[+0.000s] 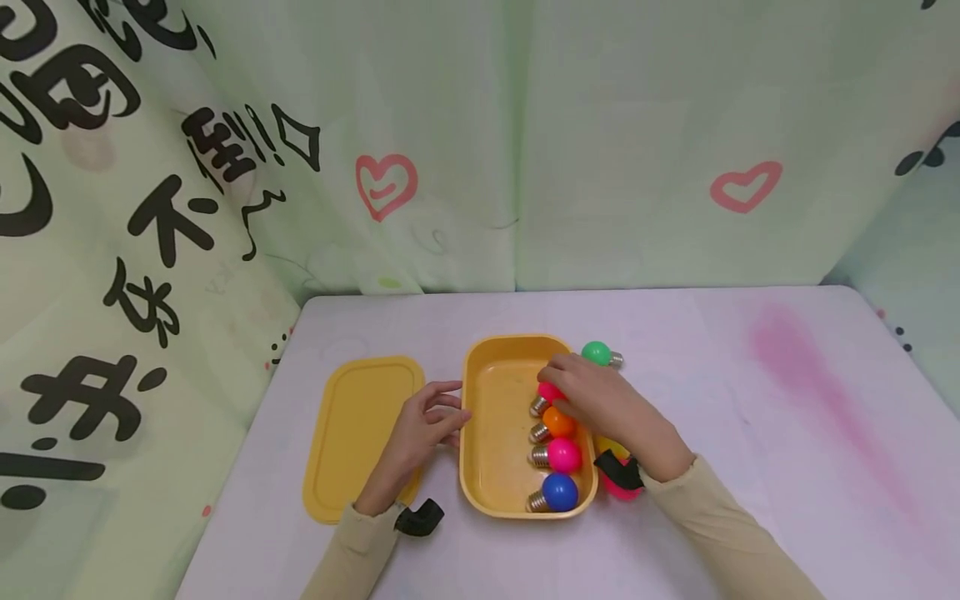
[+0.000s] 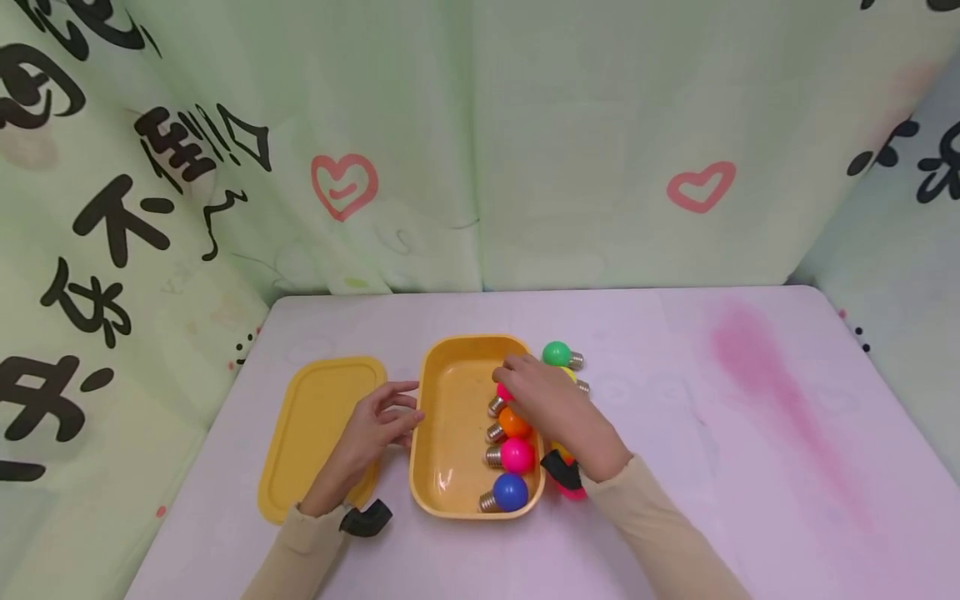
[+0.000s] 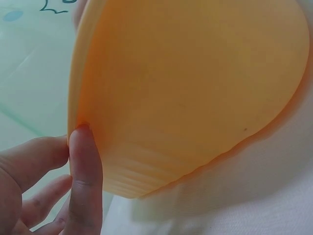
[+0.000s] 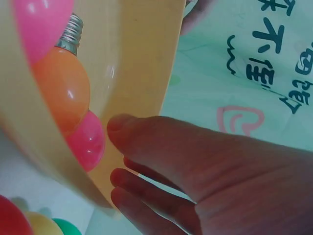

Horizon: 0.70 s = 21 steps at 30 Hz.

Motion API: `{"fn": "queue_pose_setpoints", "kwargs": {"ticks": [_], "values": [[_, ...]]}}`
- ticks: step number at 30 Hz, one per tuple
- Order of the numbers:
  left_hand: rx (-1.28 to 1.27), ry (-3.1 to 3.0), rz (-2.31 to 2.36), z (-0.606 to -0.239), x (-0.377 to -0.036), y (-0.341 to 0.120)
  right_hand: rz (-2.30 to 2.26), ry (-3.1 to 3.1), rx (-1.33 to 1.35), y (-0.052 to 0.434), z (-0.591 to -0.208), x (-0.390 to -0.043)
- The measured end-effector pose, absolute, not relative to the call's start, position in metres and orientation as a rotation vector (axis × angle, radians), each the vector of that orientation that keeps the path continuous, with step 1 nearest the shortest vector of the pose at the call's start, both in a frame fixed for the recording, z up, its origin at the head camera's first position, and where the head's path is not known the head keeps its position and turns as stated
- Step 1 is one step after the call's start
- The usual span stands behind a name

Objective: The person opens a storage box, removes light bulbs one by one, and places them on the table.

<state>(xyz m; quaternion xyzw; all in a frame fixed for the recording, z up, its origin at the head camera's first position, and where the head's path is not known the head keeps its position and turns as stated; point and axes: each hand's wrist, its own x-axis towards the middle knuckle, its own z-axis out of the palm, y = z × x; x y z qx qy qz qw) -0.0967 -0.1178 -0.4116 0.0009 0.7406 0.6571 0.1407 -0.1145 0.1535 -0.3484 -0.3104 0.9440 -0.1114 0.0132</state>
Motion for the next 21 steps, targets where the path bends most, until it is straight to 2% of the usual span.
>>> {"fn": "queue_pose_setpoints", "kwargs": {"ticks": [21], "values": [[0.015, 2.142, 1.896, -0.414, -0.098, -0.118, -0.149, 2.748, -0.884, 0.133, -0.346, -0.144]]}}
